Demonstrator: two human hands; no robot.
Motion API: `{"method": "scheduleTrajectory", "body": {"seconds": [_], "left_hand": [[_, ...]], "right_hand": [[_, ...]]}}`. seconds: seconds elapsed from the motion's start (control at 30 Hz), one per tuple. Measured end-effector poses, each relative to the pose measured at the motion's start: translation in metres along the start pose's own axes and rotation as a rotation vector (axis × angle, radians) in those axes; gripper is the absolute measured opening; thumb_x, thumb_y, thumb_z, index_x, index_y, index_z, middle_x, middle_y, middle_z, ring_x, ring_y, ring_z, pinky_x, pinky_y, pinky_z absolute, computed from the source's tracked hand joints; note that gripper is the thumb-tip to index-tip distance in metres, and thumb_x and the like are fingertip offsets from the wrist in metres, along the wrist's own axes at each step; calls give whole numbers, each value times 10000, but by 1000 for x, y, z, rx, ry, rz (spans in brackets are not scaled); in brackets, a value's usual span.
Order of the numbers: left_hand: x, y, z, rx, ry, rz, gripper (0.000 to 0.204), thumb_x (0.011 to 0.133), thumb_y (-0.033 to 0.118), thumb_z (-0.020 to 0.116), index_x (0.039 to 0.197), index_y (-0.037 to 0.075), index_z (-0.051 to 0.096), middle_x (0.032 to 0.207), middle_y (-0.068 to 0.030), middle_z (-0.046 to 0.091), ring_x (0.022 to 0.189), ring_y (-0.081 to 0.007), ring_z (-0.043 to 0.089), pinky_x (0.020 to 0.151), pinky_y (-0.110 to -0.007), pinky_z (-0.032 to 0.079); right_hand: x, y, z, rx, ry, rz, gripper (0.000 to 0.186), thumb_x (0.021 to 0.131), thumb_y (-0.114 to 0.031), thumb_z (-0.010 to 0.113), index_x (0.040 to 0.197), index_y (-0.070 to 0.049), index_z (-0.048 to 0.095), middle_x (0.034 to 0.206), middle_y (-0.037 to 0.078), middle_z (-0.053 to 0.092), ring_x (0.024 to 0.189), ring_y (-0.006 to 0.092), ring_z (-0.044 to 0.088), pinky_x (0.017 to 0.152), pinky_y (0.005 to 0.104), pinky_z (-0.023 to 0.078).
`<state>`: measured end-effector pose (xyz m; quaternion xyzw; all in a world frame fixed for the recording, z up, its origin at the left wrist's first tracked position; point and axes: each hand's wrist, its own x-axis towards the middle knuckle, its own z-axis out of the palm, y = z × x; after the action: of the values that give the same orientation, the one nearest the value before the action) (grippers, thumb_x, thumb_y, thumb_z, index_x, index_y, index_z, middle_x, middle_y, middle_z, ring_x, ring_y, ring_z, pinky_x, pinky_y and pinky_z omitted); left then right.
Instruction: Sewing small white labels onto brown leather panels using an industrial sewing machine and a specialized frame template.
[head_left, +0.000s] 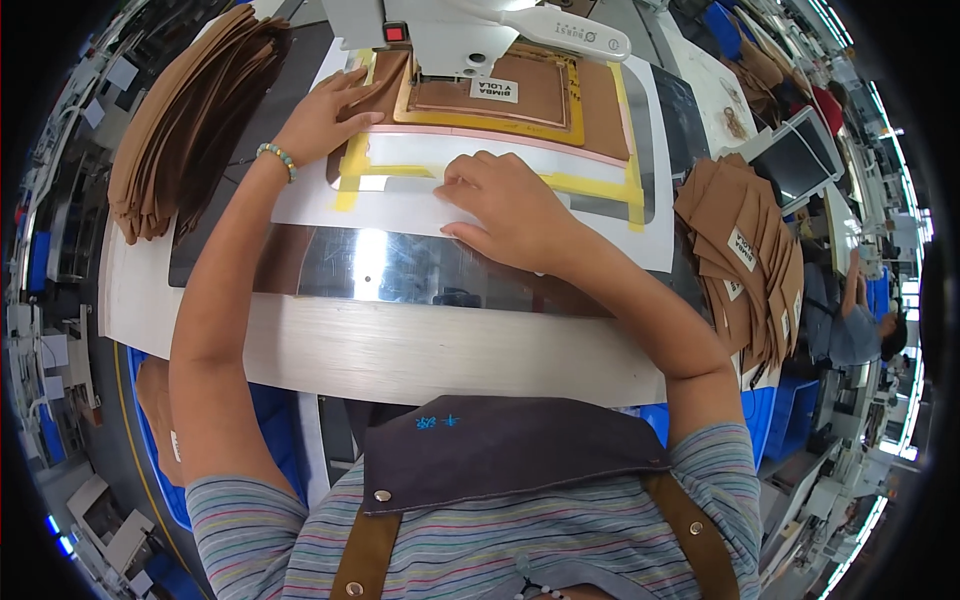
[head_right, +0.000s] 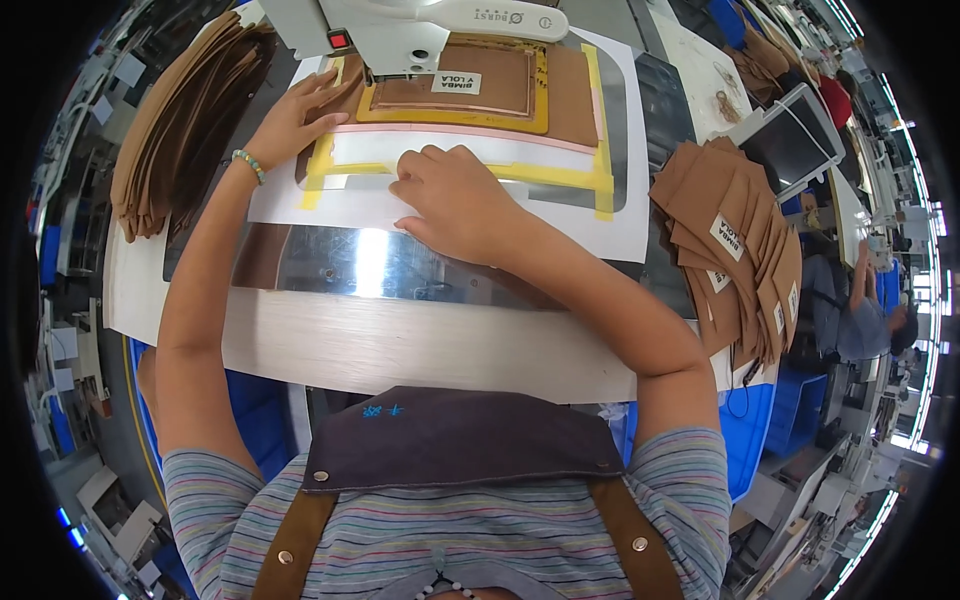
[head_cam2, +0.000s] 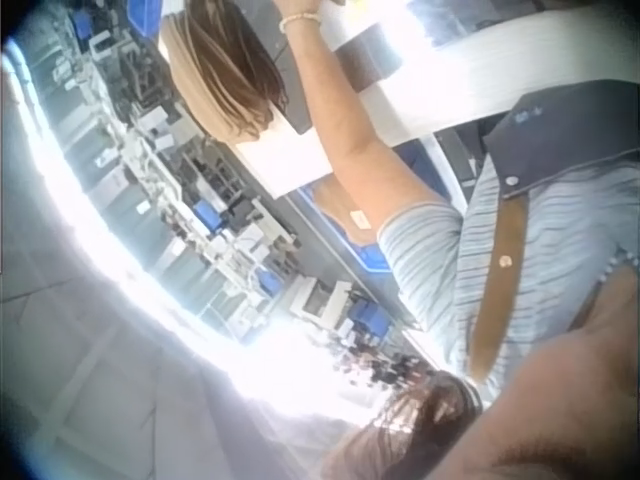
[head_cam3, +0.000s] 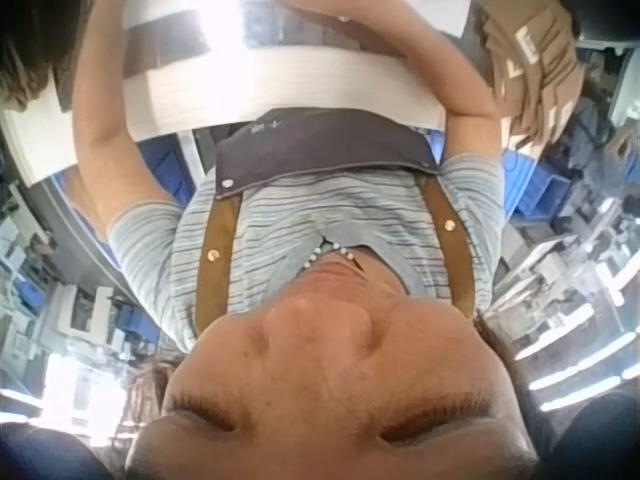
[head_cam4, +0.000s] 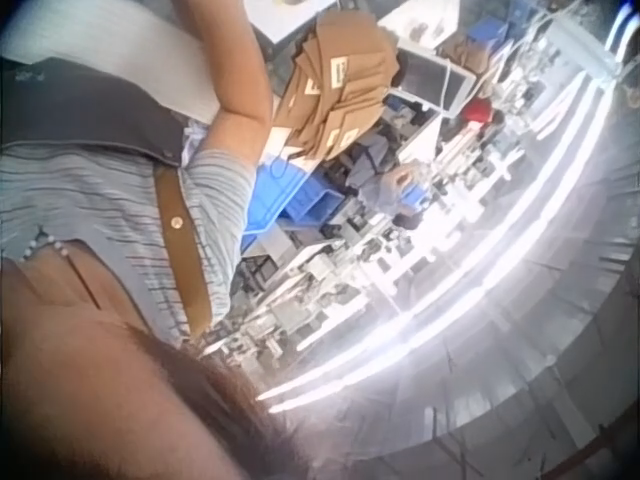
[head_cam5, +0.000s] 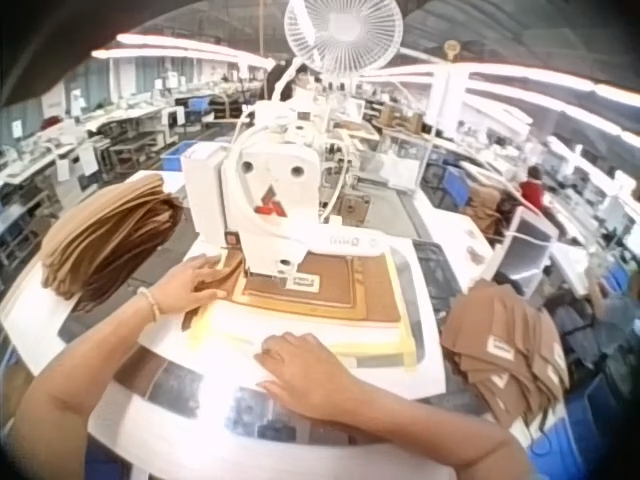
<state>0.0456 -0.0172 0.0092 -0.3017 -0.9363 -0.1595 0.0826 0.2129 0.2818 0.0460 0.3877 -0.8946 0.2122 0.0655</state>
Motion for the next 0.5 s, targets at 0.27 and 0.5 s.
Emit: {"method": "scheduleTrajectory", "body": {"seconds": [0.27,0.5], "left_hand": [[21,66,32,-150,320,-47,323,940,264,761,984,-47,684,1155,-155,666,1065,-368,627,932,-457,514],[32,61,46,-47,413,-69,271,975,255,705,960,-15,683,934,-187,681,957,-386,646,871,-491,524]], "right_hand": [[-25,22,-15,65,-111,178,163,941,-226,731,1019,-83,716,1127,72,678,1076,293,613,936,418,465],[-45,28,-34,181,-131,71,169,945,-189,721,1082,-91,738,1122,72,676,1047,309,627,978,423,475]]}}
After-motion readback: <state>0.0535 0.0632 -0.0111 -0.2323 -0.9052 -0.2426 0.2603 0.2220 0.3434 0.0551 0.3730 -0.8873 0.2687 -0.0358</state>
